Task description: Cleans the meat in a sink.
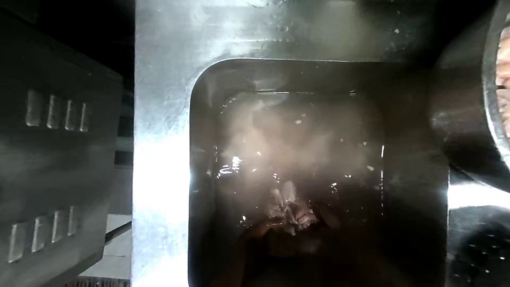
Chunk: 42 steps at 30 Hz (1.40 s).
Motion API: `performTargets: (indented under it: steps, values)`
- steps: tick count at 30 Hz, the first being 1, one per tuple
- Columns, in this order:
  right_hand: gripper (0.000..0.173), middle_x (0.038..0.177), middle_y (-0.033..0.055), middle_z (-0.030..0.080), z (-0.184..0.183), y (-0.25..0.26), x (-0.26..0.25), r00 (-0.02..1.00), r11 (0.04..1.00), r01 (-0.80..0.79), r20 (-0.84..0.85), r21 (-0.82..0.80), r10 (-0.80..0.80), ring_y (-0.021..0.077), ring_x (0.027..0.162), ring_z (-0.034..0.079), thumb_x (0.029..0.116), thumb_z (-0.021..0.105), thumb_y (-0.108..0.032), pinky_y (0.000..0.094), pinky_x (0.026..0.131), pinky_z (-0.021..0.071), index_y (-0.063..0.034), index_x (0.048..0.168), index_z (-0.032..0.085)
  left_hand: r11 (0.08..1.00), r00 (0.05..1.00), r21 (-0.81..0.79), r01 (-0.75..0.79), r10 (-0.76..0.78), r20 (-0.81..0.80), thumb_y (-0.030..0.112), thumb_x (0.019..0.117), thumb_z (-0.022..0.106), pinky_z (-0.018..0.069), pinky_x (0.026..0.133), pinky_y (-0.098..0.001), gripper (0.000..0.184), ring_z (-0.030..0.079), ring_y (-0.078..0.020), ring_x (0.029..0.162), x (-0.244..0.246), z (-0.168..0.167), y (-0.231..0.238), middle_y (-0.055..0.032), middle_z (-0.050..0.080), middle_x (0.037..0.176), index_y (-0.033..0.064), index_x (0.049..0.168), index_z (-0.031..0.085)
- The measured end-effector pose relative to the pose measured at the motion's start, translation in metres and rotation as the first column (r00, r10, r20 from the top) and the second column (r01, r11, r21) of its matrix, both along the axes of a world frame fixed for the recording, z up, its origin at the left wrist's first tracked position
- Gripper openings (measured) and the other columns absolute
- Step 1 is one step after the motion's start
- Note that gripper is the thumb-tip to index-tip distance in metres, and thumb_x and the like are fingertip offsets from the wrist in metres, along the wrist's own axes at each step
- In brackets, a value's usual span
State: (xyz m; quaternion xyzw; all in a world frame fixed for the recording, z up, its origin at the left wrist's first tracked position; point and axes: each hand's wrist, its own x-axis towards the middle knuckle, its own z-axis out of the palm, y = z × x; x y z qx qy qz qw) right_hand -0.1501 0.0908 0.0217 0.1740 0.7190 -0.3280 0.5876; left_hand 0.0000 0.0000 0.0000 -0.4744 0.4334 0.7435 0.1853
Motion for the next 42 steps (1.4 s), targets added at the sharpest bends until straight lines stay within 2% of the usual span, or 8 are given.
performTargets:
  steps: [3, 6, 9, 14, 21, 30, 34, 42]
  values:
    - [0.026, 0.076, 0.0006, 0.061, -0.052, 0.04, -0.002, 0.947, 0.94, 0.308, 0.139, -0.144, -0.289, 0.0089, 0.063, 0.061, 0.1118, 0.033, -0.02, 0.0265, 0.058, 0.0556, -0.0074, 0.104, 0.054, 0.924, 0.924, -0.09, 0.372, -0.377, -0.055, 0.007, 0.1074, 0.047, 0.0397, 0.111, -0.0275, 0.037, 0.057, -0.0244, 0.129, 0.02, 0.011, -0.011, -0.028, 0.058, 0.138, -0.0138, 0.137, 0.054]
    - [0.04, 0.062, 0.0005, 0.057, -0.064, 0.044, -0.006, 0.98, 0.977, 0.161, 0.14, -0.143, -0.141, 0.0106, 0.047, 0.054, 0.1112, 0.034, -0.034, 0.0281, 0.043, 0.0485, -0.0094, 0.092, 0.059, 0.991, 0.979, -0.127, -0.052, 0.076, 0.189, 0.002, 0.1043, 0.05, 0.0429, 0.104, -0.0263, 0.029, 0.059, -0.0172, 0.116, 0.009, 0.014, 0.0, -0.0218, 0.062, 0.13, -0.0128, 0.128, 0.058]
    - [0.03, 0.098, 0.0022, 0.068, -0.053, 0.052, -0.01, 0.979, 0.932, -0.163, 0.064, -0.324, 0.194, 0.0076, 0.084, 0.066, 0.1064, 0.049, -0.02, 0.0268, 0.075, 0.0578, -0.0028, 0.13, 0.055, 0.962, 0.954, -0.013, -0.274, 0.27, -0.131, 0.009, 0.1059, 0.049, 0.0535, 0.093, -0.0269, 0.028, 0.065, -0.011, 0.101, 0.042, -0.047, -0.008, -0.0127, 0.068, 0.114, -0.0077, 0.125, 0.061]
    - [0.06, 0.105, 0.0091, 0.071, -0.063, 0.047, 0.005, 0.981, 0.914, -0.149, -0.17, -0.376, 0.09, 0.0137, 0.095, 0.071, 0.0762, 0.083, -0.012, 0.0323, 0.084, 0.0611, 0.0039, 0.127, 0.056, 0.721, 0.765, 0.299, -0.625, 0.643, 0.047, 0.021, 0.1087, 0.038, 0.06, 0.077, -0.0375, 0.03, 0.07, -0.0186, 0.084, 0.038, -0.05, -0.021, -0.0088, 0.071, 0.092, 0.0041, 0.115, 0.062]
    - [0.029, 0.097, 0.0057, 0.071, -0.078, 0.026, 0.011, 0.995, 0.967, 0.082, -0.036, -0.241, -0.094, 0.0128, 0.085, 0.068, 0.1026, 0.059, -0.025, 0.0322, 0.074, 0.059, -0.0057, 0.123, 0.062, 0.964, 0.971, 0.119, -0.239, 0.241, -0.001, 0.014, 0.0888, 0.078, 0.0598, 0.08, -0.033, 0.041, 0.069, -0.0158, 0.087, 0.038, -0.031, -0.026, -0.008, 0.07, 0.099, 0.0009, 0.123, 0.059]
    - [0.033, 0.091, 0.0104, 0.07, -0.077, 0.027, 0.036, 0.982, 0.932, 0.111, -0.108, -0.344, -0.156, 0.0173, 0.076, 0.069, 0.1, 0.064, -0.02, 0.036, 0.068, 0.0606, 0.0016, 0.124, 0.058, 0.857, 0.883, 0.215, -0.469, 0.45, 0.132, 0.019, 0.1077, 0.048, 0.0605, 0.073, -0.0343, 0.023, 0.069, -0.016, 0.082, 0.046, -0.032, -0.012, -0.0063, 0.069, 0.094, 0.0042, 0.122, 0.059]
    - [0.114, 0.129, 0.0138, 0.062, -0.05, 0.03, 0.048, 0.947, 0.893, -0.235, -0.295, -0.384, 0.123, 0.0124, 0.108, 0.068, 0.0752, 0.089, -0.019, 0.0311, 0.09, 0.0605, 0.0009, 0.158, 0.013, 0.834, 0.865, 0.232, -0.501, 0.475, 0.161, 0.02, 0.1089, 0.046, 0.0607, 0.074, -0.0343, 0.025, 0.069, -0.0155, 0.082, 0.047, -0.033, -0.003, -0.006, 0.069, 0.093, 0.0045, 0.123, 0.058]
    - [0.041, 0.092, 0.0029, 0.072, -0.062, 0.035, 0.035, 0.905, 0.868, -0.418, -0.213, -0.268, 0.369, 0.0081, 0.082, 0.07, 0.0797, 0.085, -0.014, 0.0274, 0.076, 0.06, 0.0007, 0.112, 0.064, 0.951, 0.948, 0.094, -0.294, 0.278, 0.154, 0.005, 0.0947, 0.067, 0.0566, 0.068, -0.0258, 0.011, 0.064, -0.0103, 0.072, 0.045, -0.032, 0.01, -0.0037, 0.066, 0.082, -0.0008, 0.104, 0.064]
